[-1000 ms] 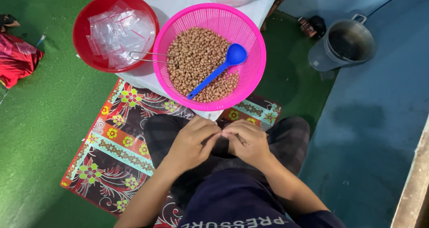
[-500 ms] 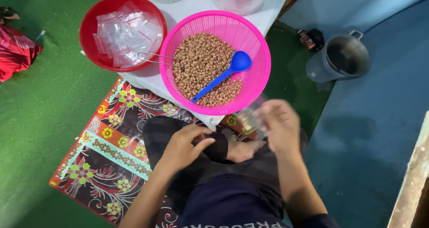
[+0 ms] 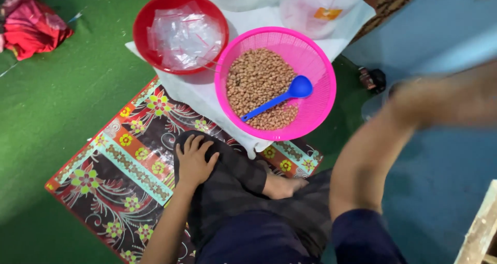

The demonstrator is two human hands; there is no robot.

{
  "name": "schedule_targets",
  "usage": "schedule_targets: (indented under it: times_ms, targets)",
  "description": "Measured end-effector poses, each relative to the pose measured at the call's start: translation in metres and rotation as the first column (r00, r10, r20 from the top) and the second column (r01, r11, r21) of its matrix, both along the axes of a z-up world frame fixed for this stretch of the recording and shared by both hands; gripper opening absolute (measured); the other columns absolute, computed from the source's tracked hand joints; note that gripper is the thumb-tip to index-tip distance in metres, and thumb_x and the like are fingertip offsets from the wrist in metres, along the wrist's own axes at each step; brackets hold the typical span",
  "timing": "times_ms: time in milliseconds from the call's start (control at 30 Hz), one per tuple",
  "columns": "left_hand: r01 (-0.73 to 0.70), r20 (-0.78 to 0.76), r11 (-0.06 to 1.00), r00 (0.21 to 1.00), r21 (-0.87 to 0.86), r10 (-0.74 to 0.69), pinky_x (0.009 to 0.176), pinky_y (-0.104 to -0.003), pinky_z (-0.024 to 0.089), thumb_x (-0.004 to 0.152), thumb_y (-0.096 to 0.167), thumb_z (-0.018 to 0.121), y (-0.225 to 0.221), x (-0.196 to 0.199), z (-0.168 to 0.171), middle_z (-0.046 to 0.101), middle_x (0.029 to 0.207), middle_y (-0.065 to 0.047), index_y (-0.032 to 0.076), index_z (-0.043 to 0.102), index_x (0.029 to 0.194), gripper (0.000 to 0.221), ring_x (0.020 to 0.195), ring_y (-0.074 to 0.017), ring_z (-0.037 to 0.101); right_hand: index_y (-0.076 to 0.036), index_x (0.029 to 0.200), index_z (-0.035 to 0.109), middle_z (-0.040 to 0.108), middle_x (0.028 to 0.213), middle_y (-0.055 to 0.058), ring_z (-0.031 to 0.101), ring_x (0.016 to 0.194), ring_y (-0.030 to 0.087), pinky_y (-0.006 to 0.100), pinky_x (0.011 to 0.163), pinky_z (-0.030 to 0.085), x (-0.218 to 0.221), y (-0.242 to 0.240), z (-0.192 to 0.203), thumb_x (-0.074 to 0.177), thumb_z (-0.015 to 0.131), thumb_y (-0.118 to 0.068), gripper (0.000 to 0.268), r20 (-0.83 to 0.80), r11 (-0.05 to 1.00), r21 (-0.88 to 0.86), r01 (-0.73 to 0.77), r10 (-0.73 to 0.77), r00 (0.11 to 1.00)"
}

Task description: Scooping peanuts from a basket into small plastic bags using a spoon and hands while sitting on the floor.

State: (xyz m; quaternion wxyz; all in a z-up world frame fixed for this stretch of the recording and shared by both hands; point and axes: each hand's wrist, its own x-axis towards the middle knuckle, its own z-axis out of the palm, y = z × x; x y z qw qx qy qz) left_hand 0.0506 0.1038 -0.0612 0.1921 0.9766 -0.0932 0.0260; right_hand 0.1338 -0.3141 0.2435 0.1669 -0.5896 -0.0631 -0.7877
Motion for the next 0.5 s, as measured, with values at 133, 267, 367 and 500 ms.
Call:
schedule_targets:
  times_ms: [133, 267, 367, 500]
  targets:
    - [-0.004, 0.001, 1.000, 1.000, 0.000, 0.004, 0.116, -0.068, 0.022, 0.087, 0.047, 0.065, -0.001, 0.000, 0.000, 0.055, 0.143, -0.005, 0.019, 0.070, 0.122, 0.045, 0.143, -0.0336, 0.039, 0.012, 0.124, 0.056, 0.063, 0.115, 0.033, 0.058, 0.097, 0.050, 0.054, 0.088, 0.044, 0.042, 0.069, 0.042, 0.107, 0.072, 0.003, 0.025, -0.722, 0.954, -0.207, -0.219, 0.002, 0.692]
    - [-0.021, 0.000, 0.998, 1.000, -0.051, 0.021, 0.117, -0.068, 0.020, 0.086, 0.045, 0.066, -0.001, 0.000, 0.004, 0.056, 0.140, -0.006, 0.018, 0.071, 0.120, 0.043, 0.142, -0.0334, 0.041, 0.000, 0.158, 0.036, 0.046, 0.161, 0.026, 0.049, 0.150, 0.045, 0.047, 0.122, 0.043, -0.002, 0.109, 0.012, 0.099, 0.057, 0.011, 0.063, -0.895, 0.882, 0.095, -0.462, 0.279, 0.348]
    - [-0.014, -0.024, 0.999, 1.000, -0.037, 0.013, 0.118, -0.069, 0.018, 0.087, 0.046, 0.065, 0.000, -0.001, 0.005, 0.055, 0.142, -0.006, 0.018, 0.070, 0.122, 0.045, 0.143, -0.0338, 0.039, 0.002, 0.132, 0.065, 0.066, 0.138, 0.020, 0.067, 0.122, 0.034, 0.039, 0.100, 0.051, -0.045, 0.105, -0.032, 0.088, 0.076, -0.006, 0.046, -0.916, 0.848, 0.278, -0.452, 0.376, 0.142]
    - [0.006, -0.022, 0.993, 1.000, -0.114, -0.008, 0.116, -0.069, 0.020, 0.086, 0.043, 0.069, 0.003, 0.002, 0.007, 0.058, 0.138, -0.005, 0.018, 0.071, 0.120, 0.042, 0.141, -0.0329, 0.042, -0.007, 0.116, 0.075, 0.081, 0.108, 0.006, 0.075, 0.086, 0.019, 0.028, 0.077, 0.057, -0.107, 0.057, -0.092, 0.077, 0.077, -0.006, 0.039, -0.787, 0.638, 0.617, -0.461, 0.507, -0.352]
